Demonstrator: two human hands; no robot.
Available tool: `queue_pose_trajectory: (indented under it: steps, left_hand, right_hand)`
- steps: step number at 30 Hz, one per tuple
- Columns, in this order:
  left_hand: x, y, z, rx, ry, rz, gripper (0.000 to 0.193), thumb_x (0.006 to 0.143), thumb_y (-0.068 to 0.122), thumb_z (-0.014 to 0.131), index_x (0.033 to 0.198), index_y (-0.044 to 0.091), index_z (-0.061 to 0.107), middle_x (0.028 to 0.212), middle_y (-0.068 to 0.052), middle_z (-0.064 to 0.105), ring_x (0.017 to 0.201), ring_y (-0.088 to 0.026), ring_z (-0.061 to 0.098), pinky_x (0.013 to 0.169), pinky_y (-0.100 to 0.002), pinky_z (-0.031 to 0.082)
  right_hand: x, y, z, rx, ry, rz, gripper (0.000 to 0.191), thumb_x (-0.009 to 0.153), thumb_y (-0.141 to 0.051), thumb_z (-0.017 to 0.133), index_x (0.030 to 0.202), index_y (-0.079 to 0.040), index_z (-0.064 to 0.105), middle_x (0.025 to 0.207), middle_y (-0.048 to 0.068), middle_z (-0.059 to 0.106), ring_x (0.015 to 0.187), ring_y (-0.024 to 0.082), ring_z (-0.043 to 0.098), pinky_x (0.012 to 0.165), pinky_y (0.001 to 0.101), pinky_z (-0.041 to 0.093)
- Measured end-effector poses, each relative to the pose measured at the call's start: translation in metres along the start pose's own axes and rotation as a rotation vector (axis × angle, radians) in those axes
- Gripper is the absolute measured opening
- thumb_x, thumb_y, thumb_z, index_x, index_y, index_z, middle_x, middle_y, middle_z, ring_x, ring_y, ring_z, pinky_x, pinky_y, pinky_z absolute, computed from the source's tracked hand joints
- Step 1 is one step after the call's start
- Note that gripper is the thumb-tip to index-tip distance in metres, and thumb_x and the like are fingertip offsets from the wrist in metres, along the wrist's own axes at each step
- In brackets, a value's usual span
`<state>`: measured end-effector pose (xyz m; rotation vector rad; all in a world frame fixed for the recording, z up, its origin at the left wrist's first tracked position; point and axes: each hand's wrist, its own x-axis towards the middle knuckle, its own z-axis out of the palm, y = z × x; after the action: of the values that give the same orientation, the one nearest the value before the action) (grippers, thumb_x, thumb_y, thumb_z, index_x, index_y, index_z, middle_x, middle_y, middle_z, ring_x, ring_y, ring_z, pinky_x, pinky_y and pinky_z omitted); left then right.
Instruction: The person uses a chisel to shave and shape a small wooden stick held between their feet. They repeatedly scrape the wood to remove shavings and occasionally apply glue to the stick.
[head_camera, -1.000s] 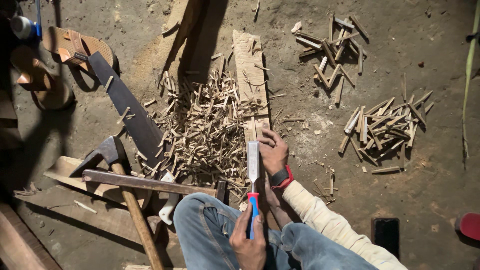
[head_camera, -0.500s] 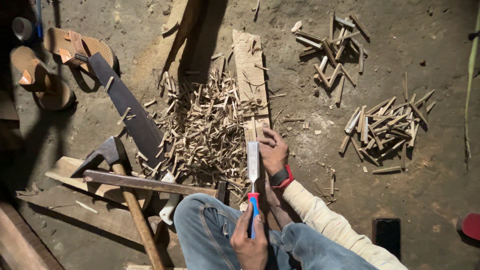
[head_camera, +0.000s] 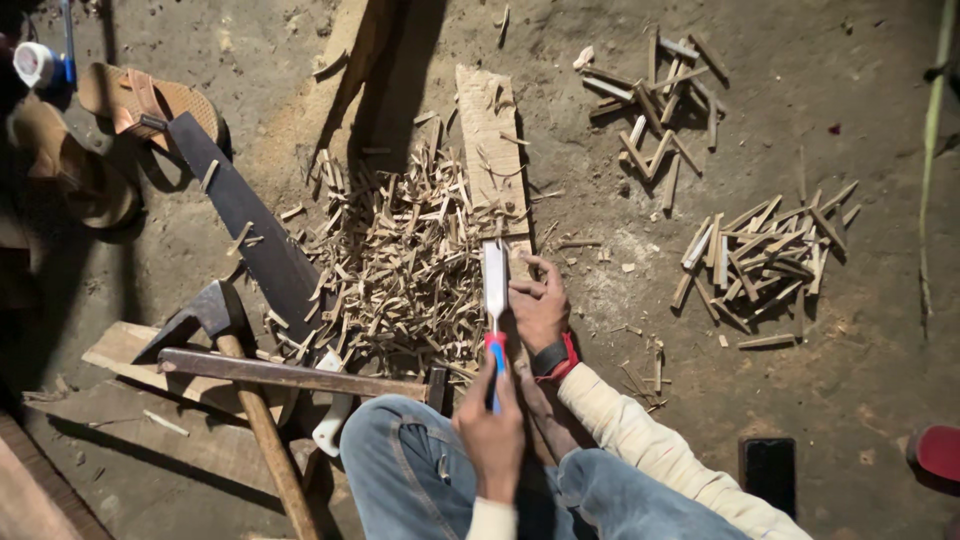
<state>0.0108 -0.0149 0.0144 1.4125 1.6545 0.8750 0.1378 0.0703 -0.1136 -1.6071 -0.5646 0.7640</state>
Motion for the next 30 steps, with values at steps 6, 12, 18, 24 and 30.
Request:
queue_pose_trajectory:
  steps: [6,12,18,24,30]
  left_hand:
    - [0.013,0.014,0.001,-0.110,0.023,0.052,0.035,0.092,0.011,0.069,0.126,0.002,0.072,0.108,-0.016,0.079,0.091,-0.024,0.078,0.083,-0.036,0.058]
    - [-0.003,0.016,-0.041,-0.639,-0.024,-0.316,0.052,0.098,0.009,0.063,0.149,0.011,0.058,0.102,-0.016,0.080,0.064,-0.021,0.056,0.055,-0.034,0.046]
    - [-0.024,0.006,-0.055,-0.047,-0.064,0.150,0.042,0.093,0.008,0.065,0.135,0.003,0.065,0.113,-0.018,0.075,0.097,-0.027,0.075,0.086,-0.038,0.056]
    - [-0.043,-0.005,-0.040,-0.015,-0.091,-0.044,0.043,0.088,0.008,0.065,0.131,0.007,0.069,0.099,-0.017,0.078,0.089,-0.026,0.078,0.083,-0.037,0.058]
    - [-0.050,-0.014,-0.035,0.019,-0.065,0.006,0.042,0.088,0.008,0.068,0.130,0.007,0.069,0.102,-0.017,0.077,0.092,-0.027,0.078,0.082,-0.037,0.058]
  right_hand:
    - [-0.001,-0.007,-0.001,-0.110,0.003,0.060,0.058,0.082,0.000,0.082,0.135,-0.007,0.059,0.122,0.008,0.076,0.096,0.015,0.078,0.082,0.0259,0.060]
    - [-0.001,-0.015,0.000,0.009,-0.053,0.052,0.063,0.076,-0.003,0.084,0.132,-0.008,0.057,0.124,0.005,0.073,0.096,0.015,0.076,0.079,0.0280,0.063]
    - [-0.002,-0.019,0.000,0.009,-0.071,0.236,0.066,0.080,-0.002,0.082,0.140,-0.011,0.056,0.103,0.013,0.079,0.090,0.019,0.074,0.076,0.0293,0.062]
    - [-0.001,-0.019,0.001,-0.040,-0.054,0.115,0.058,0.081,0.001,0.076,0.134,-0.011,0.057,0.117,0.006,0.075,0.102,0.017,0.076,0.083,0.0290,0.064]
    - [0.000,-0.007,0.002,0.139,-0.059,0.039,0.058,0.081,0.005,0.075,0.134,-0.007,0.054,0.134,0.006,0.064,0.104,0.019,0.074,0.085,0.0311,0.064]
